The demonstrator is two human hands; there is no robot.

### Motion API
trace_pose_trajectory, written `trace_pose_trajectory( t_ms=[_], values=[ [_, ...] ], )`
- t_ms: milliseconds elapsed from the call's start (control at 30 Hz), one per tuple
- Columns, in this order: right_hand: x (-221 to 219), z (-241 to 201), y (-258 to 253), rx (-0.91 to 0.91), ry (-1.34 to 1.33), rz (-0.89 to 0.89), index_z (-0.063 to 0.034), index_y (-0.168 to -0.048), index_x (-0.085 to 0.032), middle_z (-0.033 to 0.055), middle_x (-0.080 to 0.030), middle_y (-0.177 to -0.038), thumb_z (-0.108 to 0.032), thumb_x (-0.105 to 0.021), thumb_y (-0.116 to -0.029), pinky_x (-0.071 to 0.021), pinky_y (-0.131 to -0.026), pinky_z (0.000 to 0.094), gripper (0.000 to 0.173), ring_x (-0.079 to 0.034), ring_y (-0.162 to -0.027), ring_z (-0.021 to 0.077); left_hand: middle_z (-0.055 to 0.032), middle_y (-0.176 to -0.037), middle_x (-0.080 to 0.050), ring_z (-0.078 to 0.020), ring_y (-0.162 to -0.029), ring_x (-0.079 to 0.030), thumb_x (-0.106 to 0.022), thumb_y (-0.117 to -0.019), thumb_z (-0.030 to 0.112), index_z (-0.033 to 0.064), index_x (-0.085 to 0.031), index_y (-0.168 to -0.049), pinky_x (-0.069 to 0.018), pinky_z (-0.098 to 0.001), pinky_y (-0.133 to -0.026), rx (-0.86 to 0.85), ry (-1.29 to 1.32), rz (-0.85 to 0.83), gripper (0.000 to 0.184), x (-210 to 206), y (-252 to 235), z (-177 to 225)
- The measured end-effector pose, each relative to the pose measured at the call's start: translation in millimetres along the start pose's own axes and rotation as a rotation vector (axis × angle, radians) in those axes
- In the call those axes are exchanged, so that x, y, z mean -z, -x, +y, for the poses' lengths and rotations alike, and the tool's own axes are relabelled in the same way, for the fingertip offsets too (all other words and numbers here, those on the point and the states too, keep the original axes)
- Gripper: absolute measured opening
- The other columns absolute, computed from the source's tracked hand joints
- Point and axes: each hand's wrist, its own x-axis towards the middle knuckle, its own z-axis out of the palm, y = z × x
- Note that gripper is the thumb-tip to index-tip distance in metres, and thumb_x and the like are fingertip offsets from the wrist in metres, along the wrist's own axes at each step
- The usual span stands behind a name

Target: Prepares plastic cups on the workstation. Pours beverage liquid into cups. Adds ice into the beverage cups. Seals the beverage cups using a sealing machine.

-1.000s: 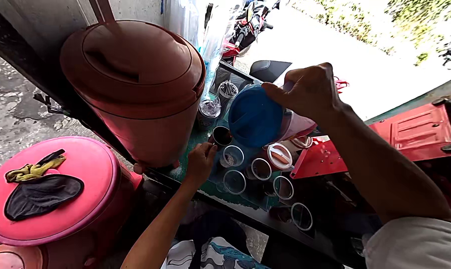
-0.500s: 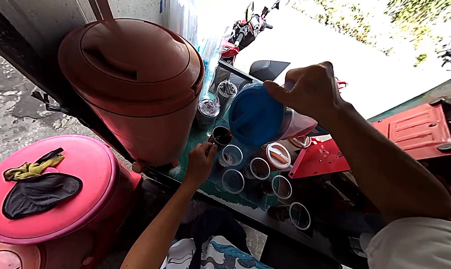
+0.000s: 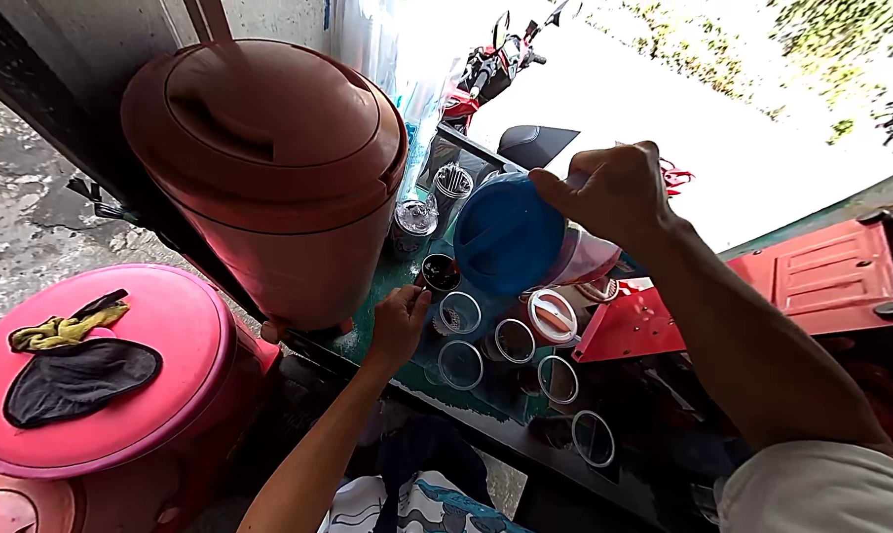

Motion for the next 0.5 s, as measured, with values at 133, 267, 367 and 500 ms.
trace_pose_trajectory(
  t_ms=[133, 267, 367, 500],
  values=[
    [-3, 5, 1, -0.027, -0.011, 0.002, -0.0055, -0.062, -0.047, 0.0097, -0.044, -0.053, -0.062, -0.051, -0.0971, -0.0338, -0.049, 0.048, 0.066, -0.048, -0.05, 0.0278, -0.0054, -0.087, -0.069, -0.0104, -0.079, -0.069, -0.054, -0.1064, 0.03, 0.0047, -0.073, -0.103, -0.0581, -0.0277, -0.078, 0.007, 0.004, 0.01, 0.032, -1, -2, -1],
    [-11, 13, 5, -0.043, -0.048, 0.055, -0.0059, -0.06, -0.046, 0.0084, -0.042, -0.052, -0.058, -0.052, -0.0978, -0.0325, -0.05, 0.0459, 0.065, -0.045, -0.049, 0.0248, -0.005, -0.087, -0.07, -0.0102, -0.08, -0.069, -0.053, -0.1068, 0.03, 0.005, -0.073, -0.104, -0.0582, -0.0279, -0.078, 0.007, -0.005, 0.019, 0.033, -2, -6, -2],
    [-18, 20, 8, -0.109, -0.077, 0.091, -0.0053, -0.061, -0.048, 0.008, -0.043, -0.053, -0.058, -0.054, -0.0974, -0.0335, -0.051, 0.0459, 0.064, -0.045, -0.049, 0.0237, -0.0049, -0.088, -0.071, -0.0097, -0.08, -0.069, -0.052, -0.1069, 0.03, 0.0053, -0.073, -0.105, -0.058, -0.0276, -0.078, 0.006, -0.011, 0.033, 0.033, -2, -10, -1],
    [-34, 35, 14, -0.242, -0.161, 0.148, -0.0048, -0.062, -0.05, 0.0079, -0.045, -0.055, -0.058, -0.057, -0.097, -0.0355, -0.055, 0.0476, 0.064, -0.046, -0.053, 0.0234, -0.0049, -0.087, -0.071, -0.0101, -0.079, -0.07, -0.053, -0.106, 0.029, 0.0052, -0.073, -0.103, -0.0585, -0.0279, -0.077, -0.009, -0.001, 0.072, 0.032, -6, -17, 3]
  ],
)
